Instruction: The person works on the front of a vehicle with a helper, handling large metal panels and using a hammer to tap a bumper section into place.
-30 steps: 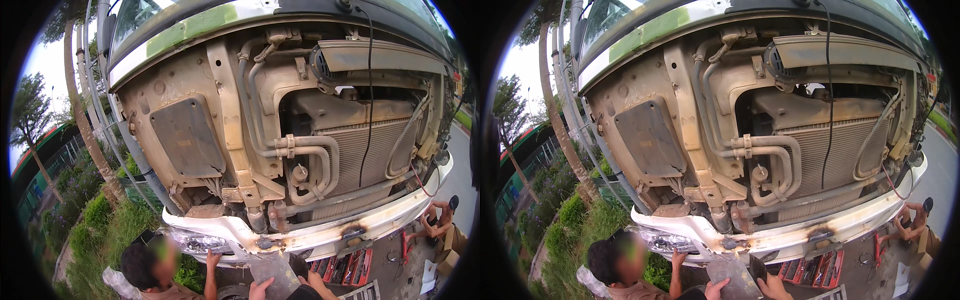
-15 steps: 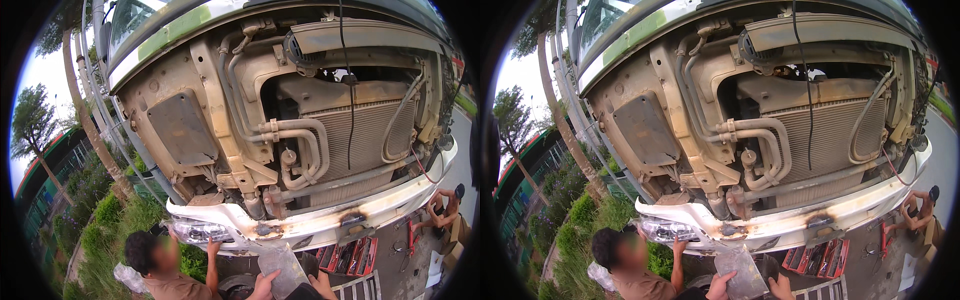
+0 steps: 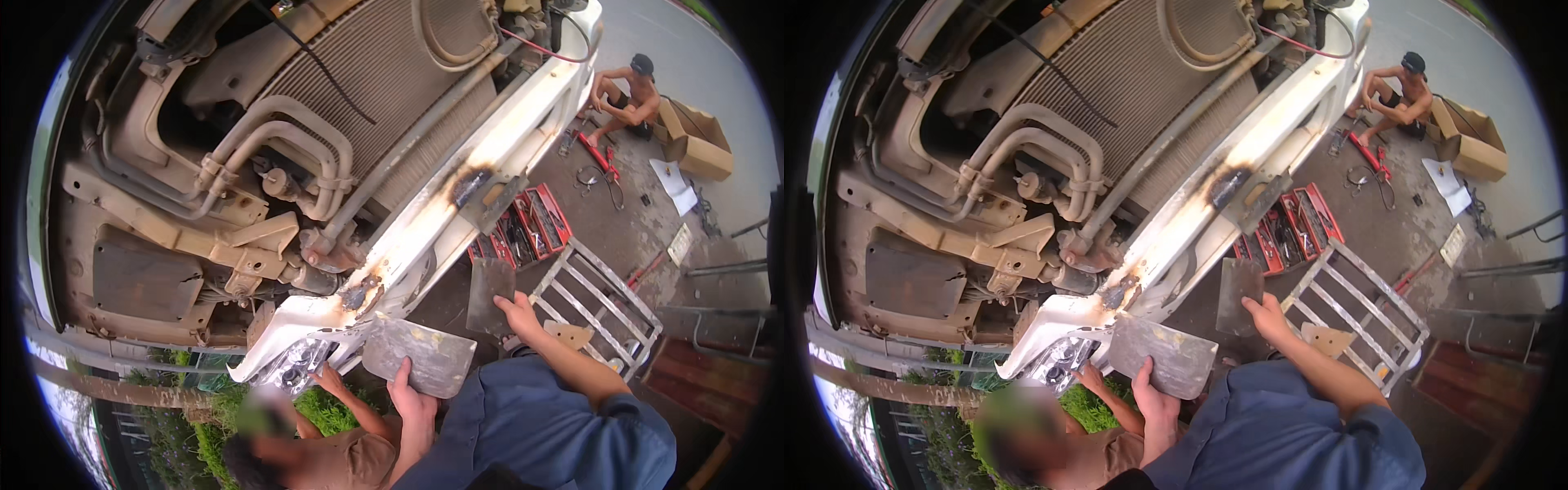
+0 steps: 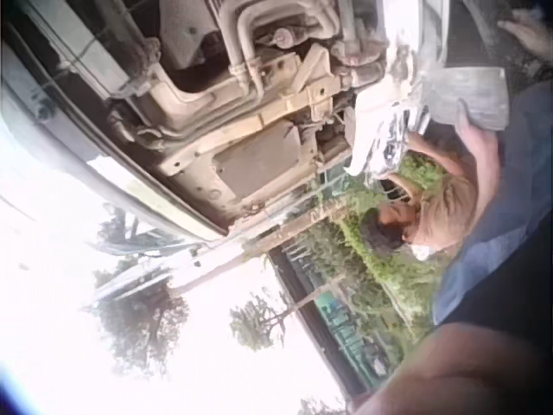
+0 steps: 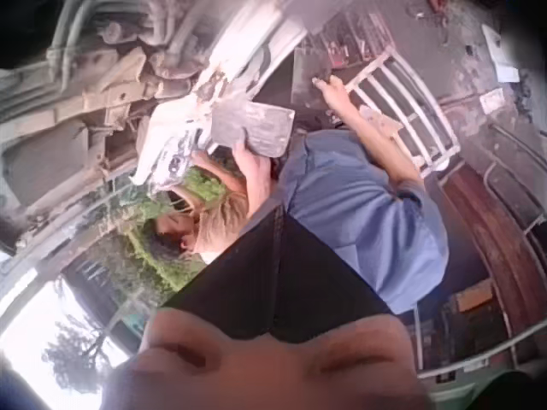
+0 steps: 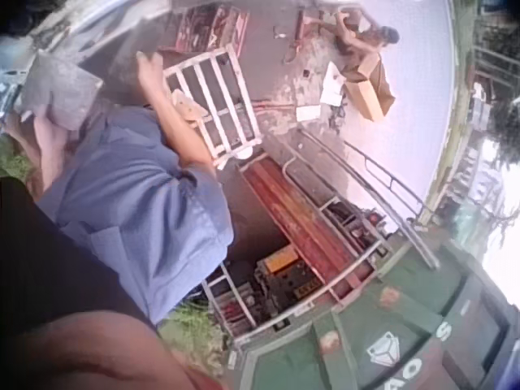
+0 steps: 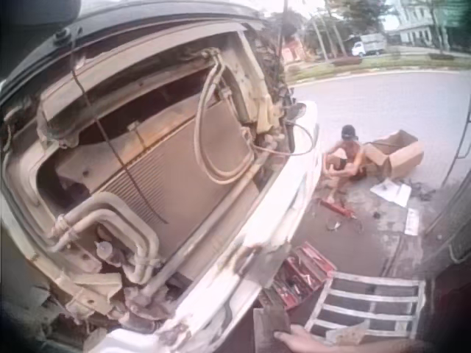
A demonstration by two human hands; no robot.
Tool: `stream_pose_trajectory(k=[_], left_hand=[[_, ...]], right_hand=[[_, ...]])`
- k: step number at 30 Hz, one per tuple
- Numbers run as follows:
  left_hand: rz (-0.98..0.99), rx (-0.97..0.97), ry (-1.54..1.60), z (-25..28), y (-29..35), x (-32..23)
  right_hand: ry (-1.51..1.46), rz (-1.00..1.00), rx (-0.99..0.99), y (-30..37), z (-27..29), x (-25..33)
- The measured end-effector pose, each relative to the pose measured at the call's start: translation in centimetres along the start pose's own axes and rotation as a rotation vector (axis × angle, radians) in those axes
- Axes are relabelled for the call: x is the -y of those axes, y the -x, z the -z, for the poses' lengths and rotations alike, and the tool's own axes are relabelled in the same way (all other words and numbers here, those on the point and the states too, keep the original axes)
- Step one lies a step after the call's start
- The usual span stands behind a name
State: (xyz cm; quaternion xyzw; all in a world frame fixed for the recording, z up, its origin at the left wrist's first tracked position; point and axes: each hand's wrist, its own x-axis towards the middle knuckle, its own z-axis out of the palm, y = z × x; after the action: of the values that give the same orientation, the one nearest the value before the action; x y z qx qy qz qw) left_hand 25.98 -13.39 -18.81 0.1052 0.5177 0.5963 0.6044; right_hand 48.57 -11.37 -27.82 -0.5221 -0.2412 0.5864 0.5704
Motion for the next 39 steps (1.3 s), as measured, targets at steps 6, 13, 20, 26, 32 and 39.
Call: stream_pose_trajectory(k=[6, 13, 20, 26, 32, 39], left_hand=[[0.106, 0.082, -0.117, -1.0, 1.0, 2.1], [0.167, 0.151, -0.223, -1.9, 1.4, 3.3], [0.228, 0.179, -0.372, -3.9, 0.8, 4.4], [0.285, 0.18, -0.437, -5.1, 0.7, 5.2], [0.356, 0.276, -0.435, -4.1, -0.7, 7.2], [0.35, 0.349, -0.395, 1.3, -2.7, 12.7]], right_hand=[[-0.163, 0.029, -0.057, -0.5, 2.8, -2.5], [-0.29, 0.066, -0.158, 1.0, 4.8, -3.5], [-0.347, -0.038, -0.328, 1.5, 9.1, -5.0], [-0.403, 0.13, -0.696, 5.3, 16.7, -5.4], [-0.526, 0.316, -1.101, 12.8, 27.7, -6.1], [-0.453, 0.407, -0.999, 16.3, 29.7, -10.0]])
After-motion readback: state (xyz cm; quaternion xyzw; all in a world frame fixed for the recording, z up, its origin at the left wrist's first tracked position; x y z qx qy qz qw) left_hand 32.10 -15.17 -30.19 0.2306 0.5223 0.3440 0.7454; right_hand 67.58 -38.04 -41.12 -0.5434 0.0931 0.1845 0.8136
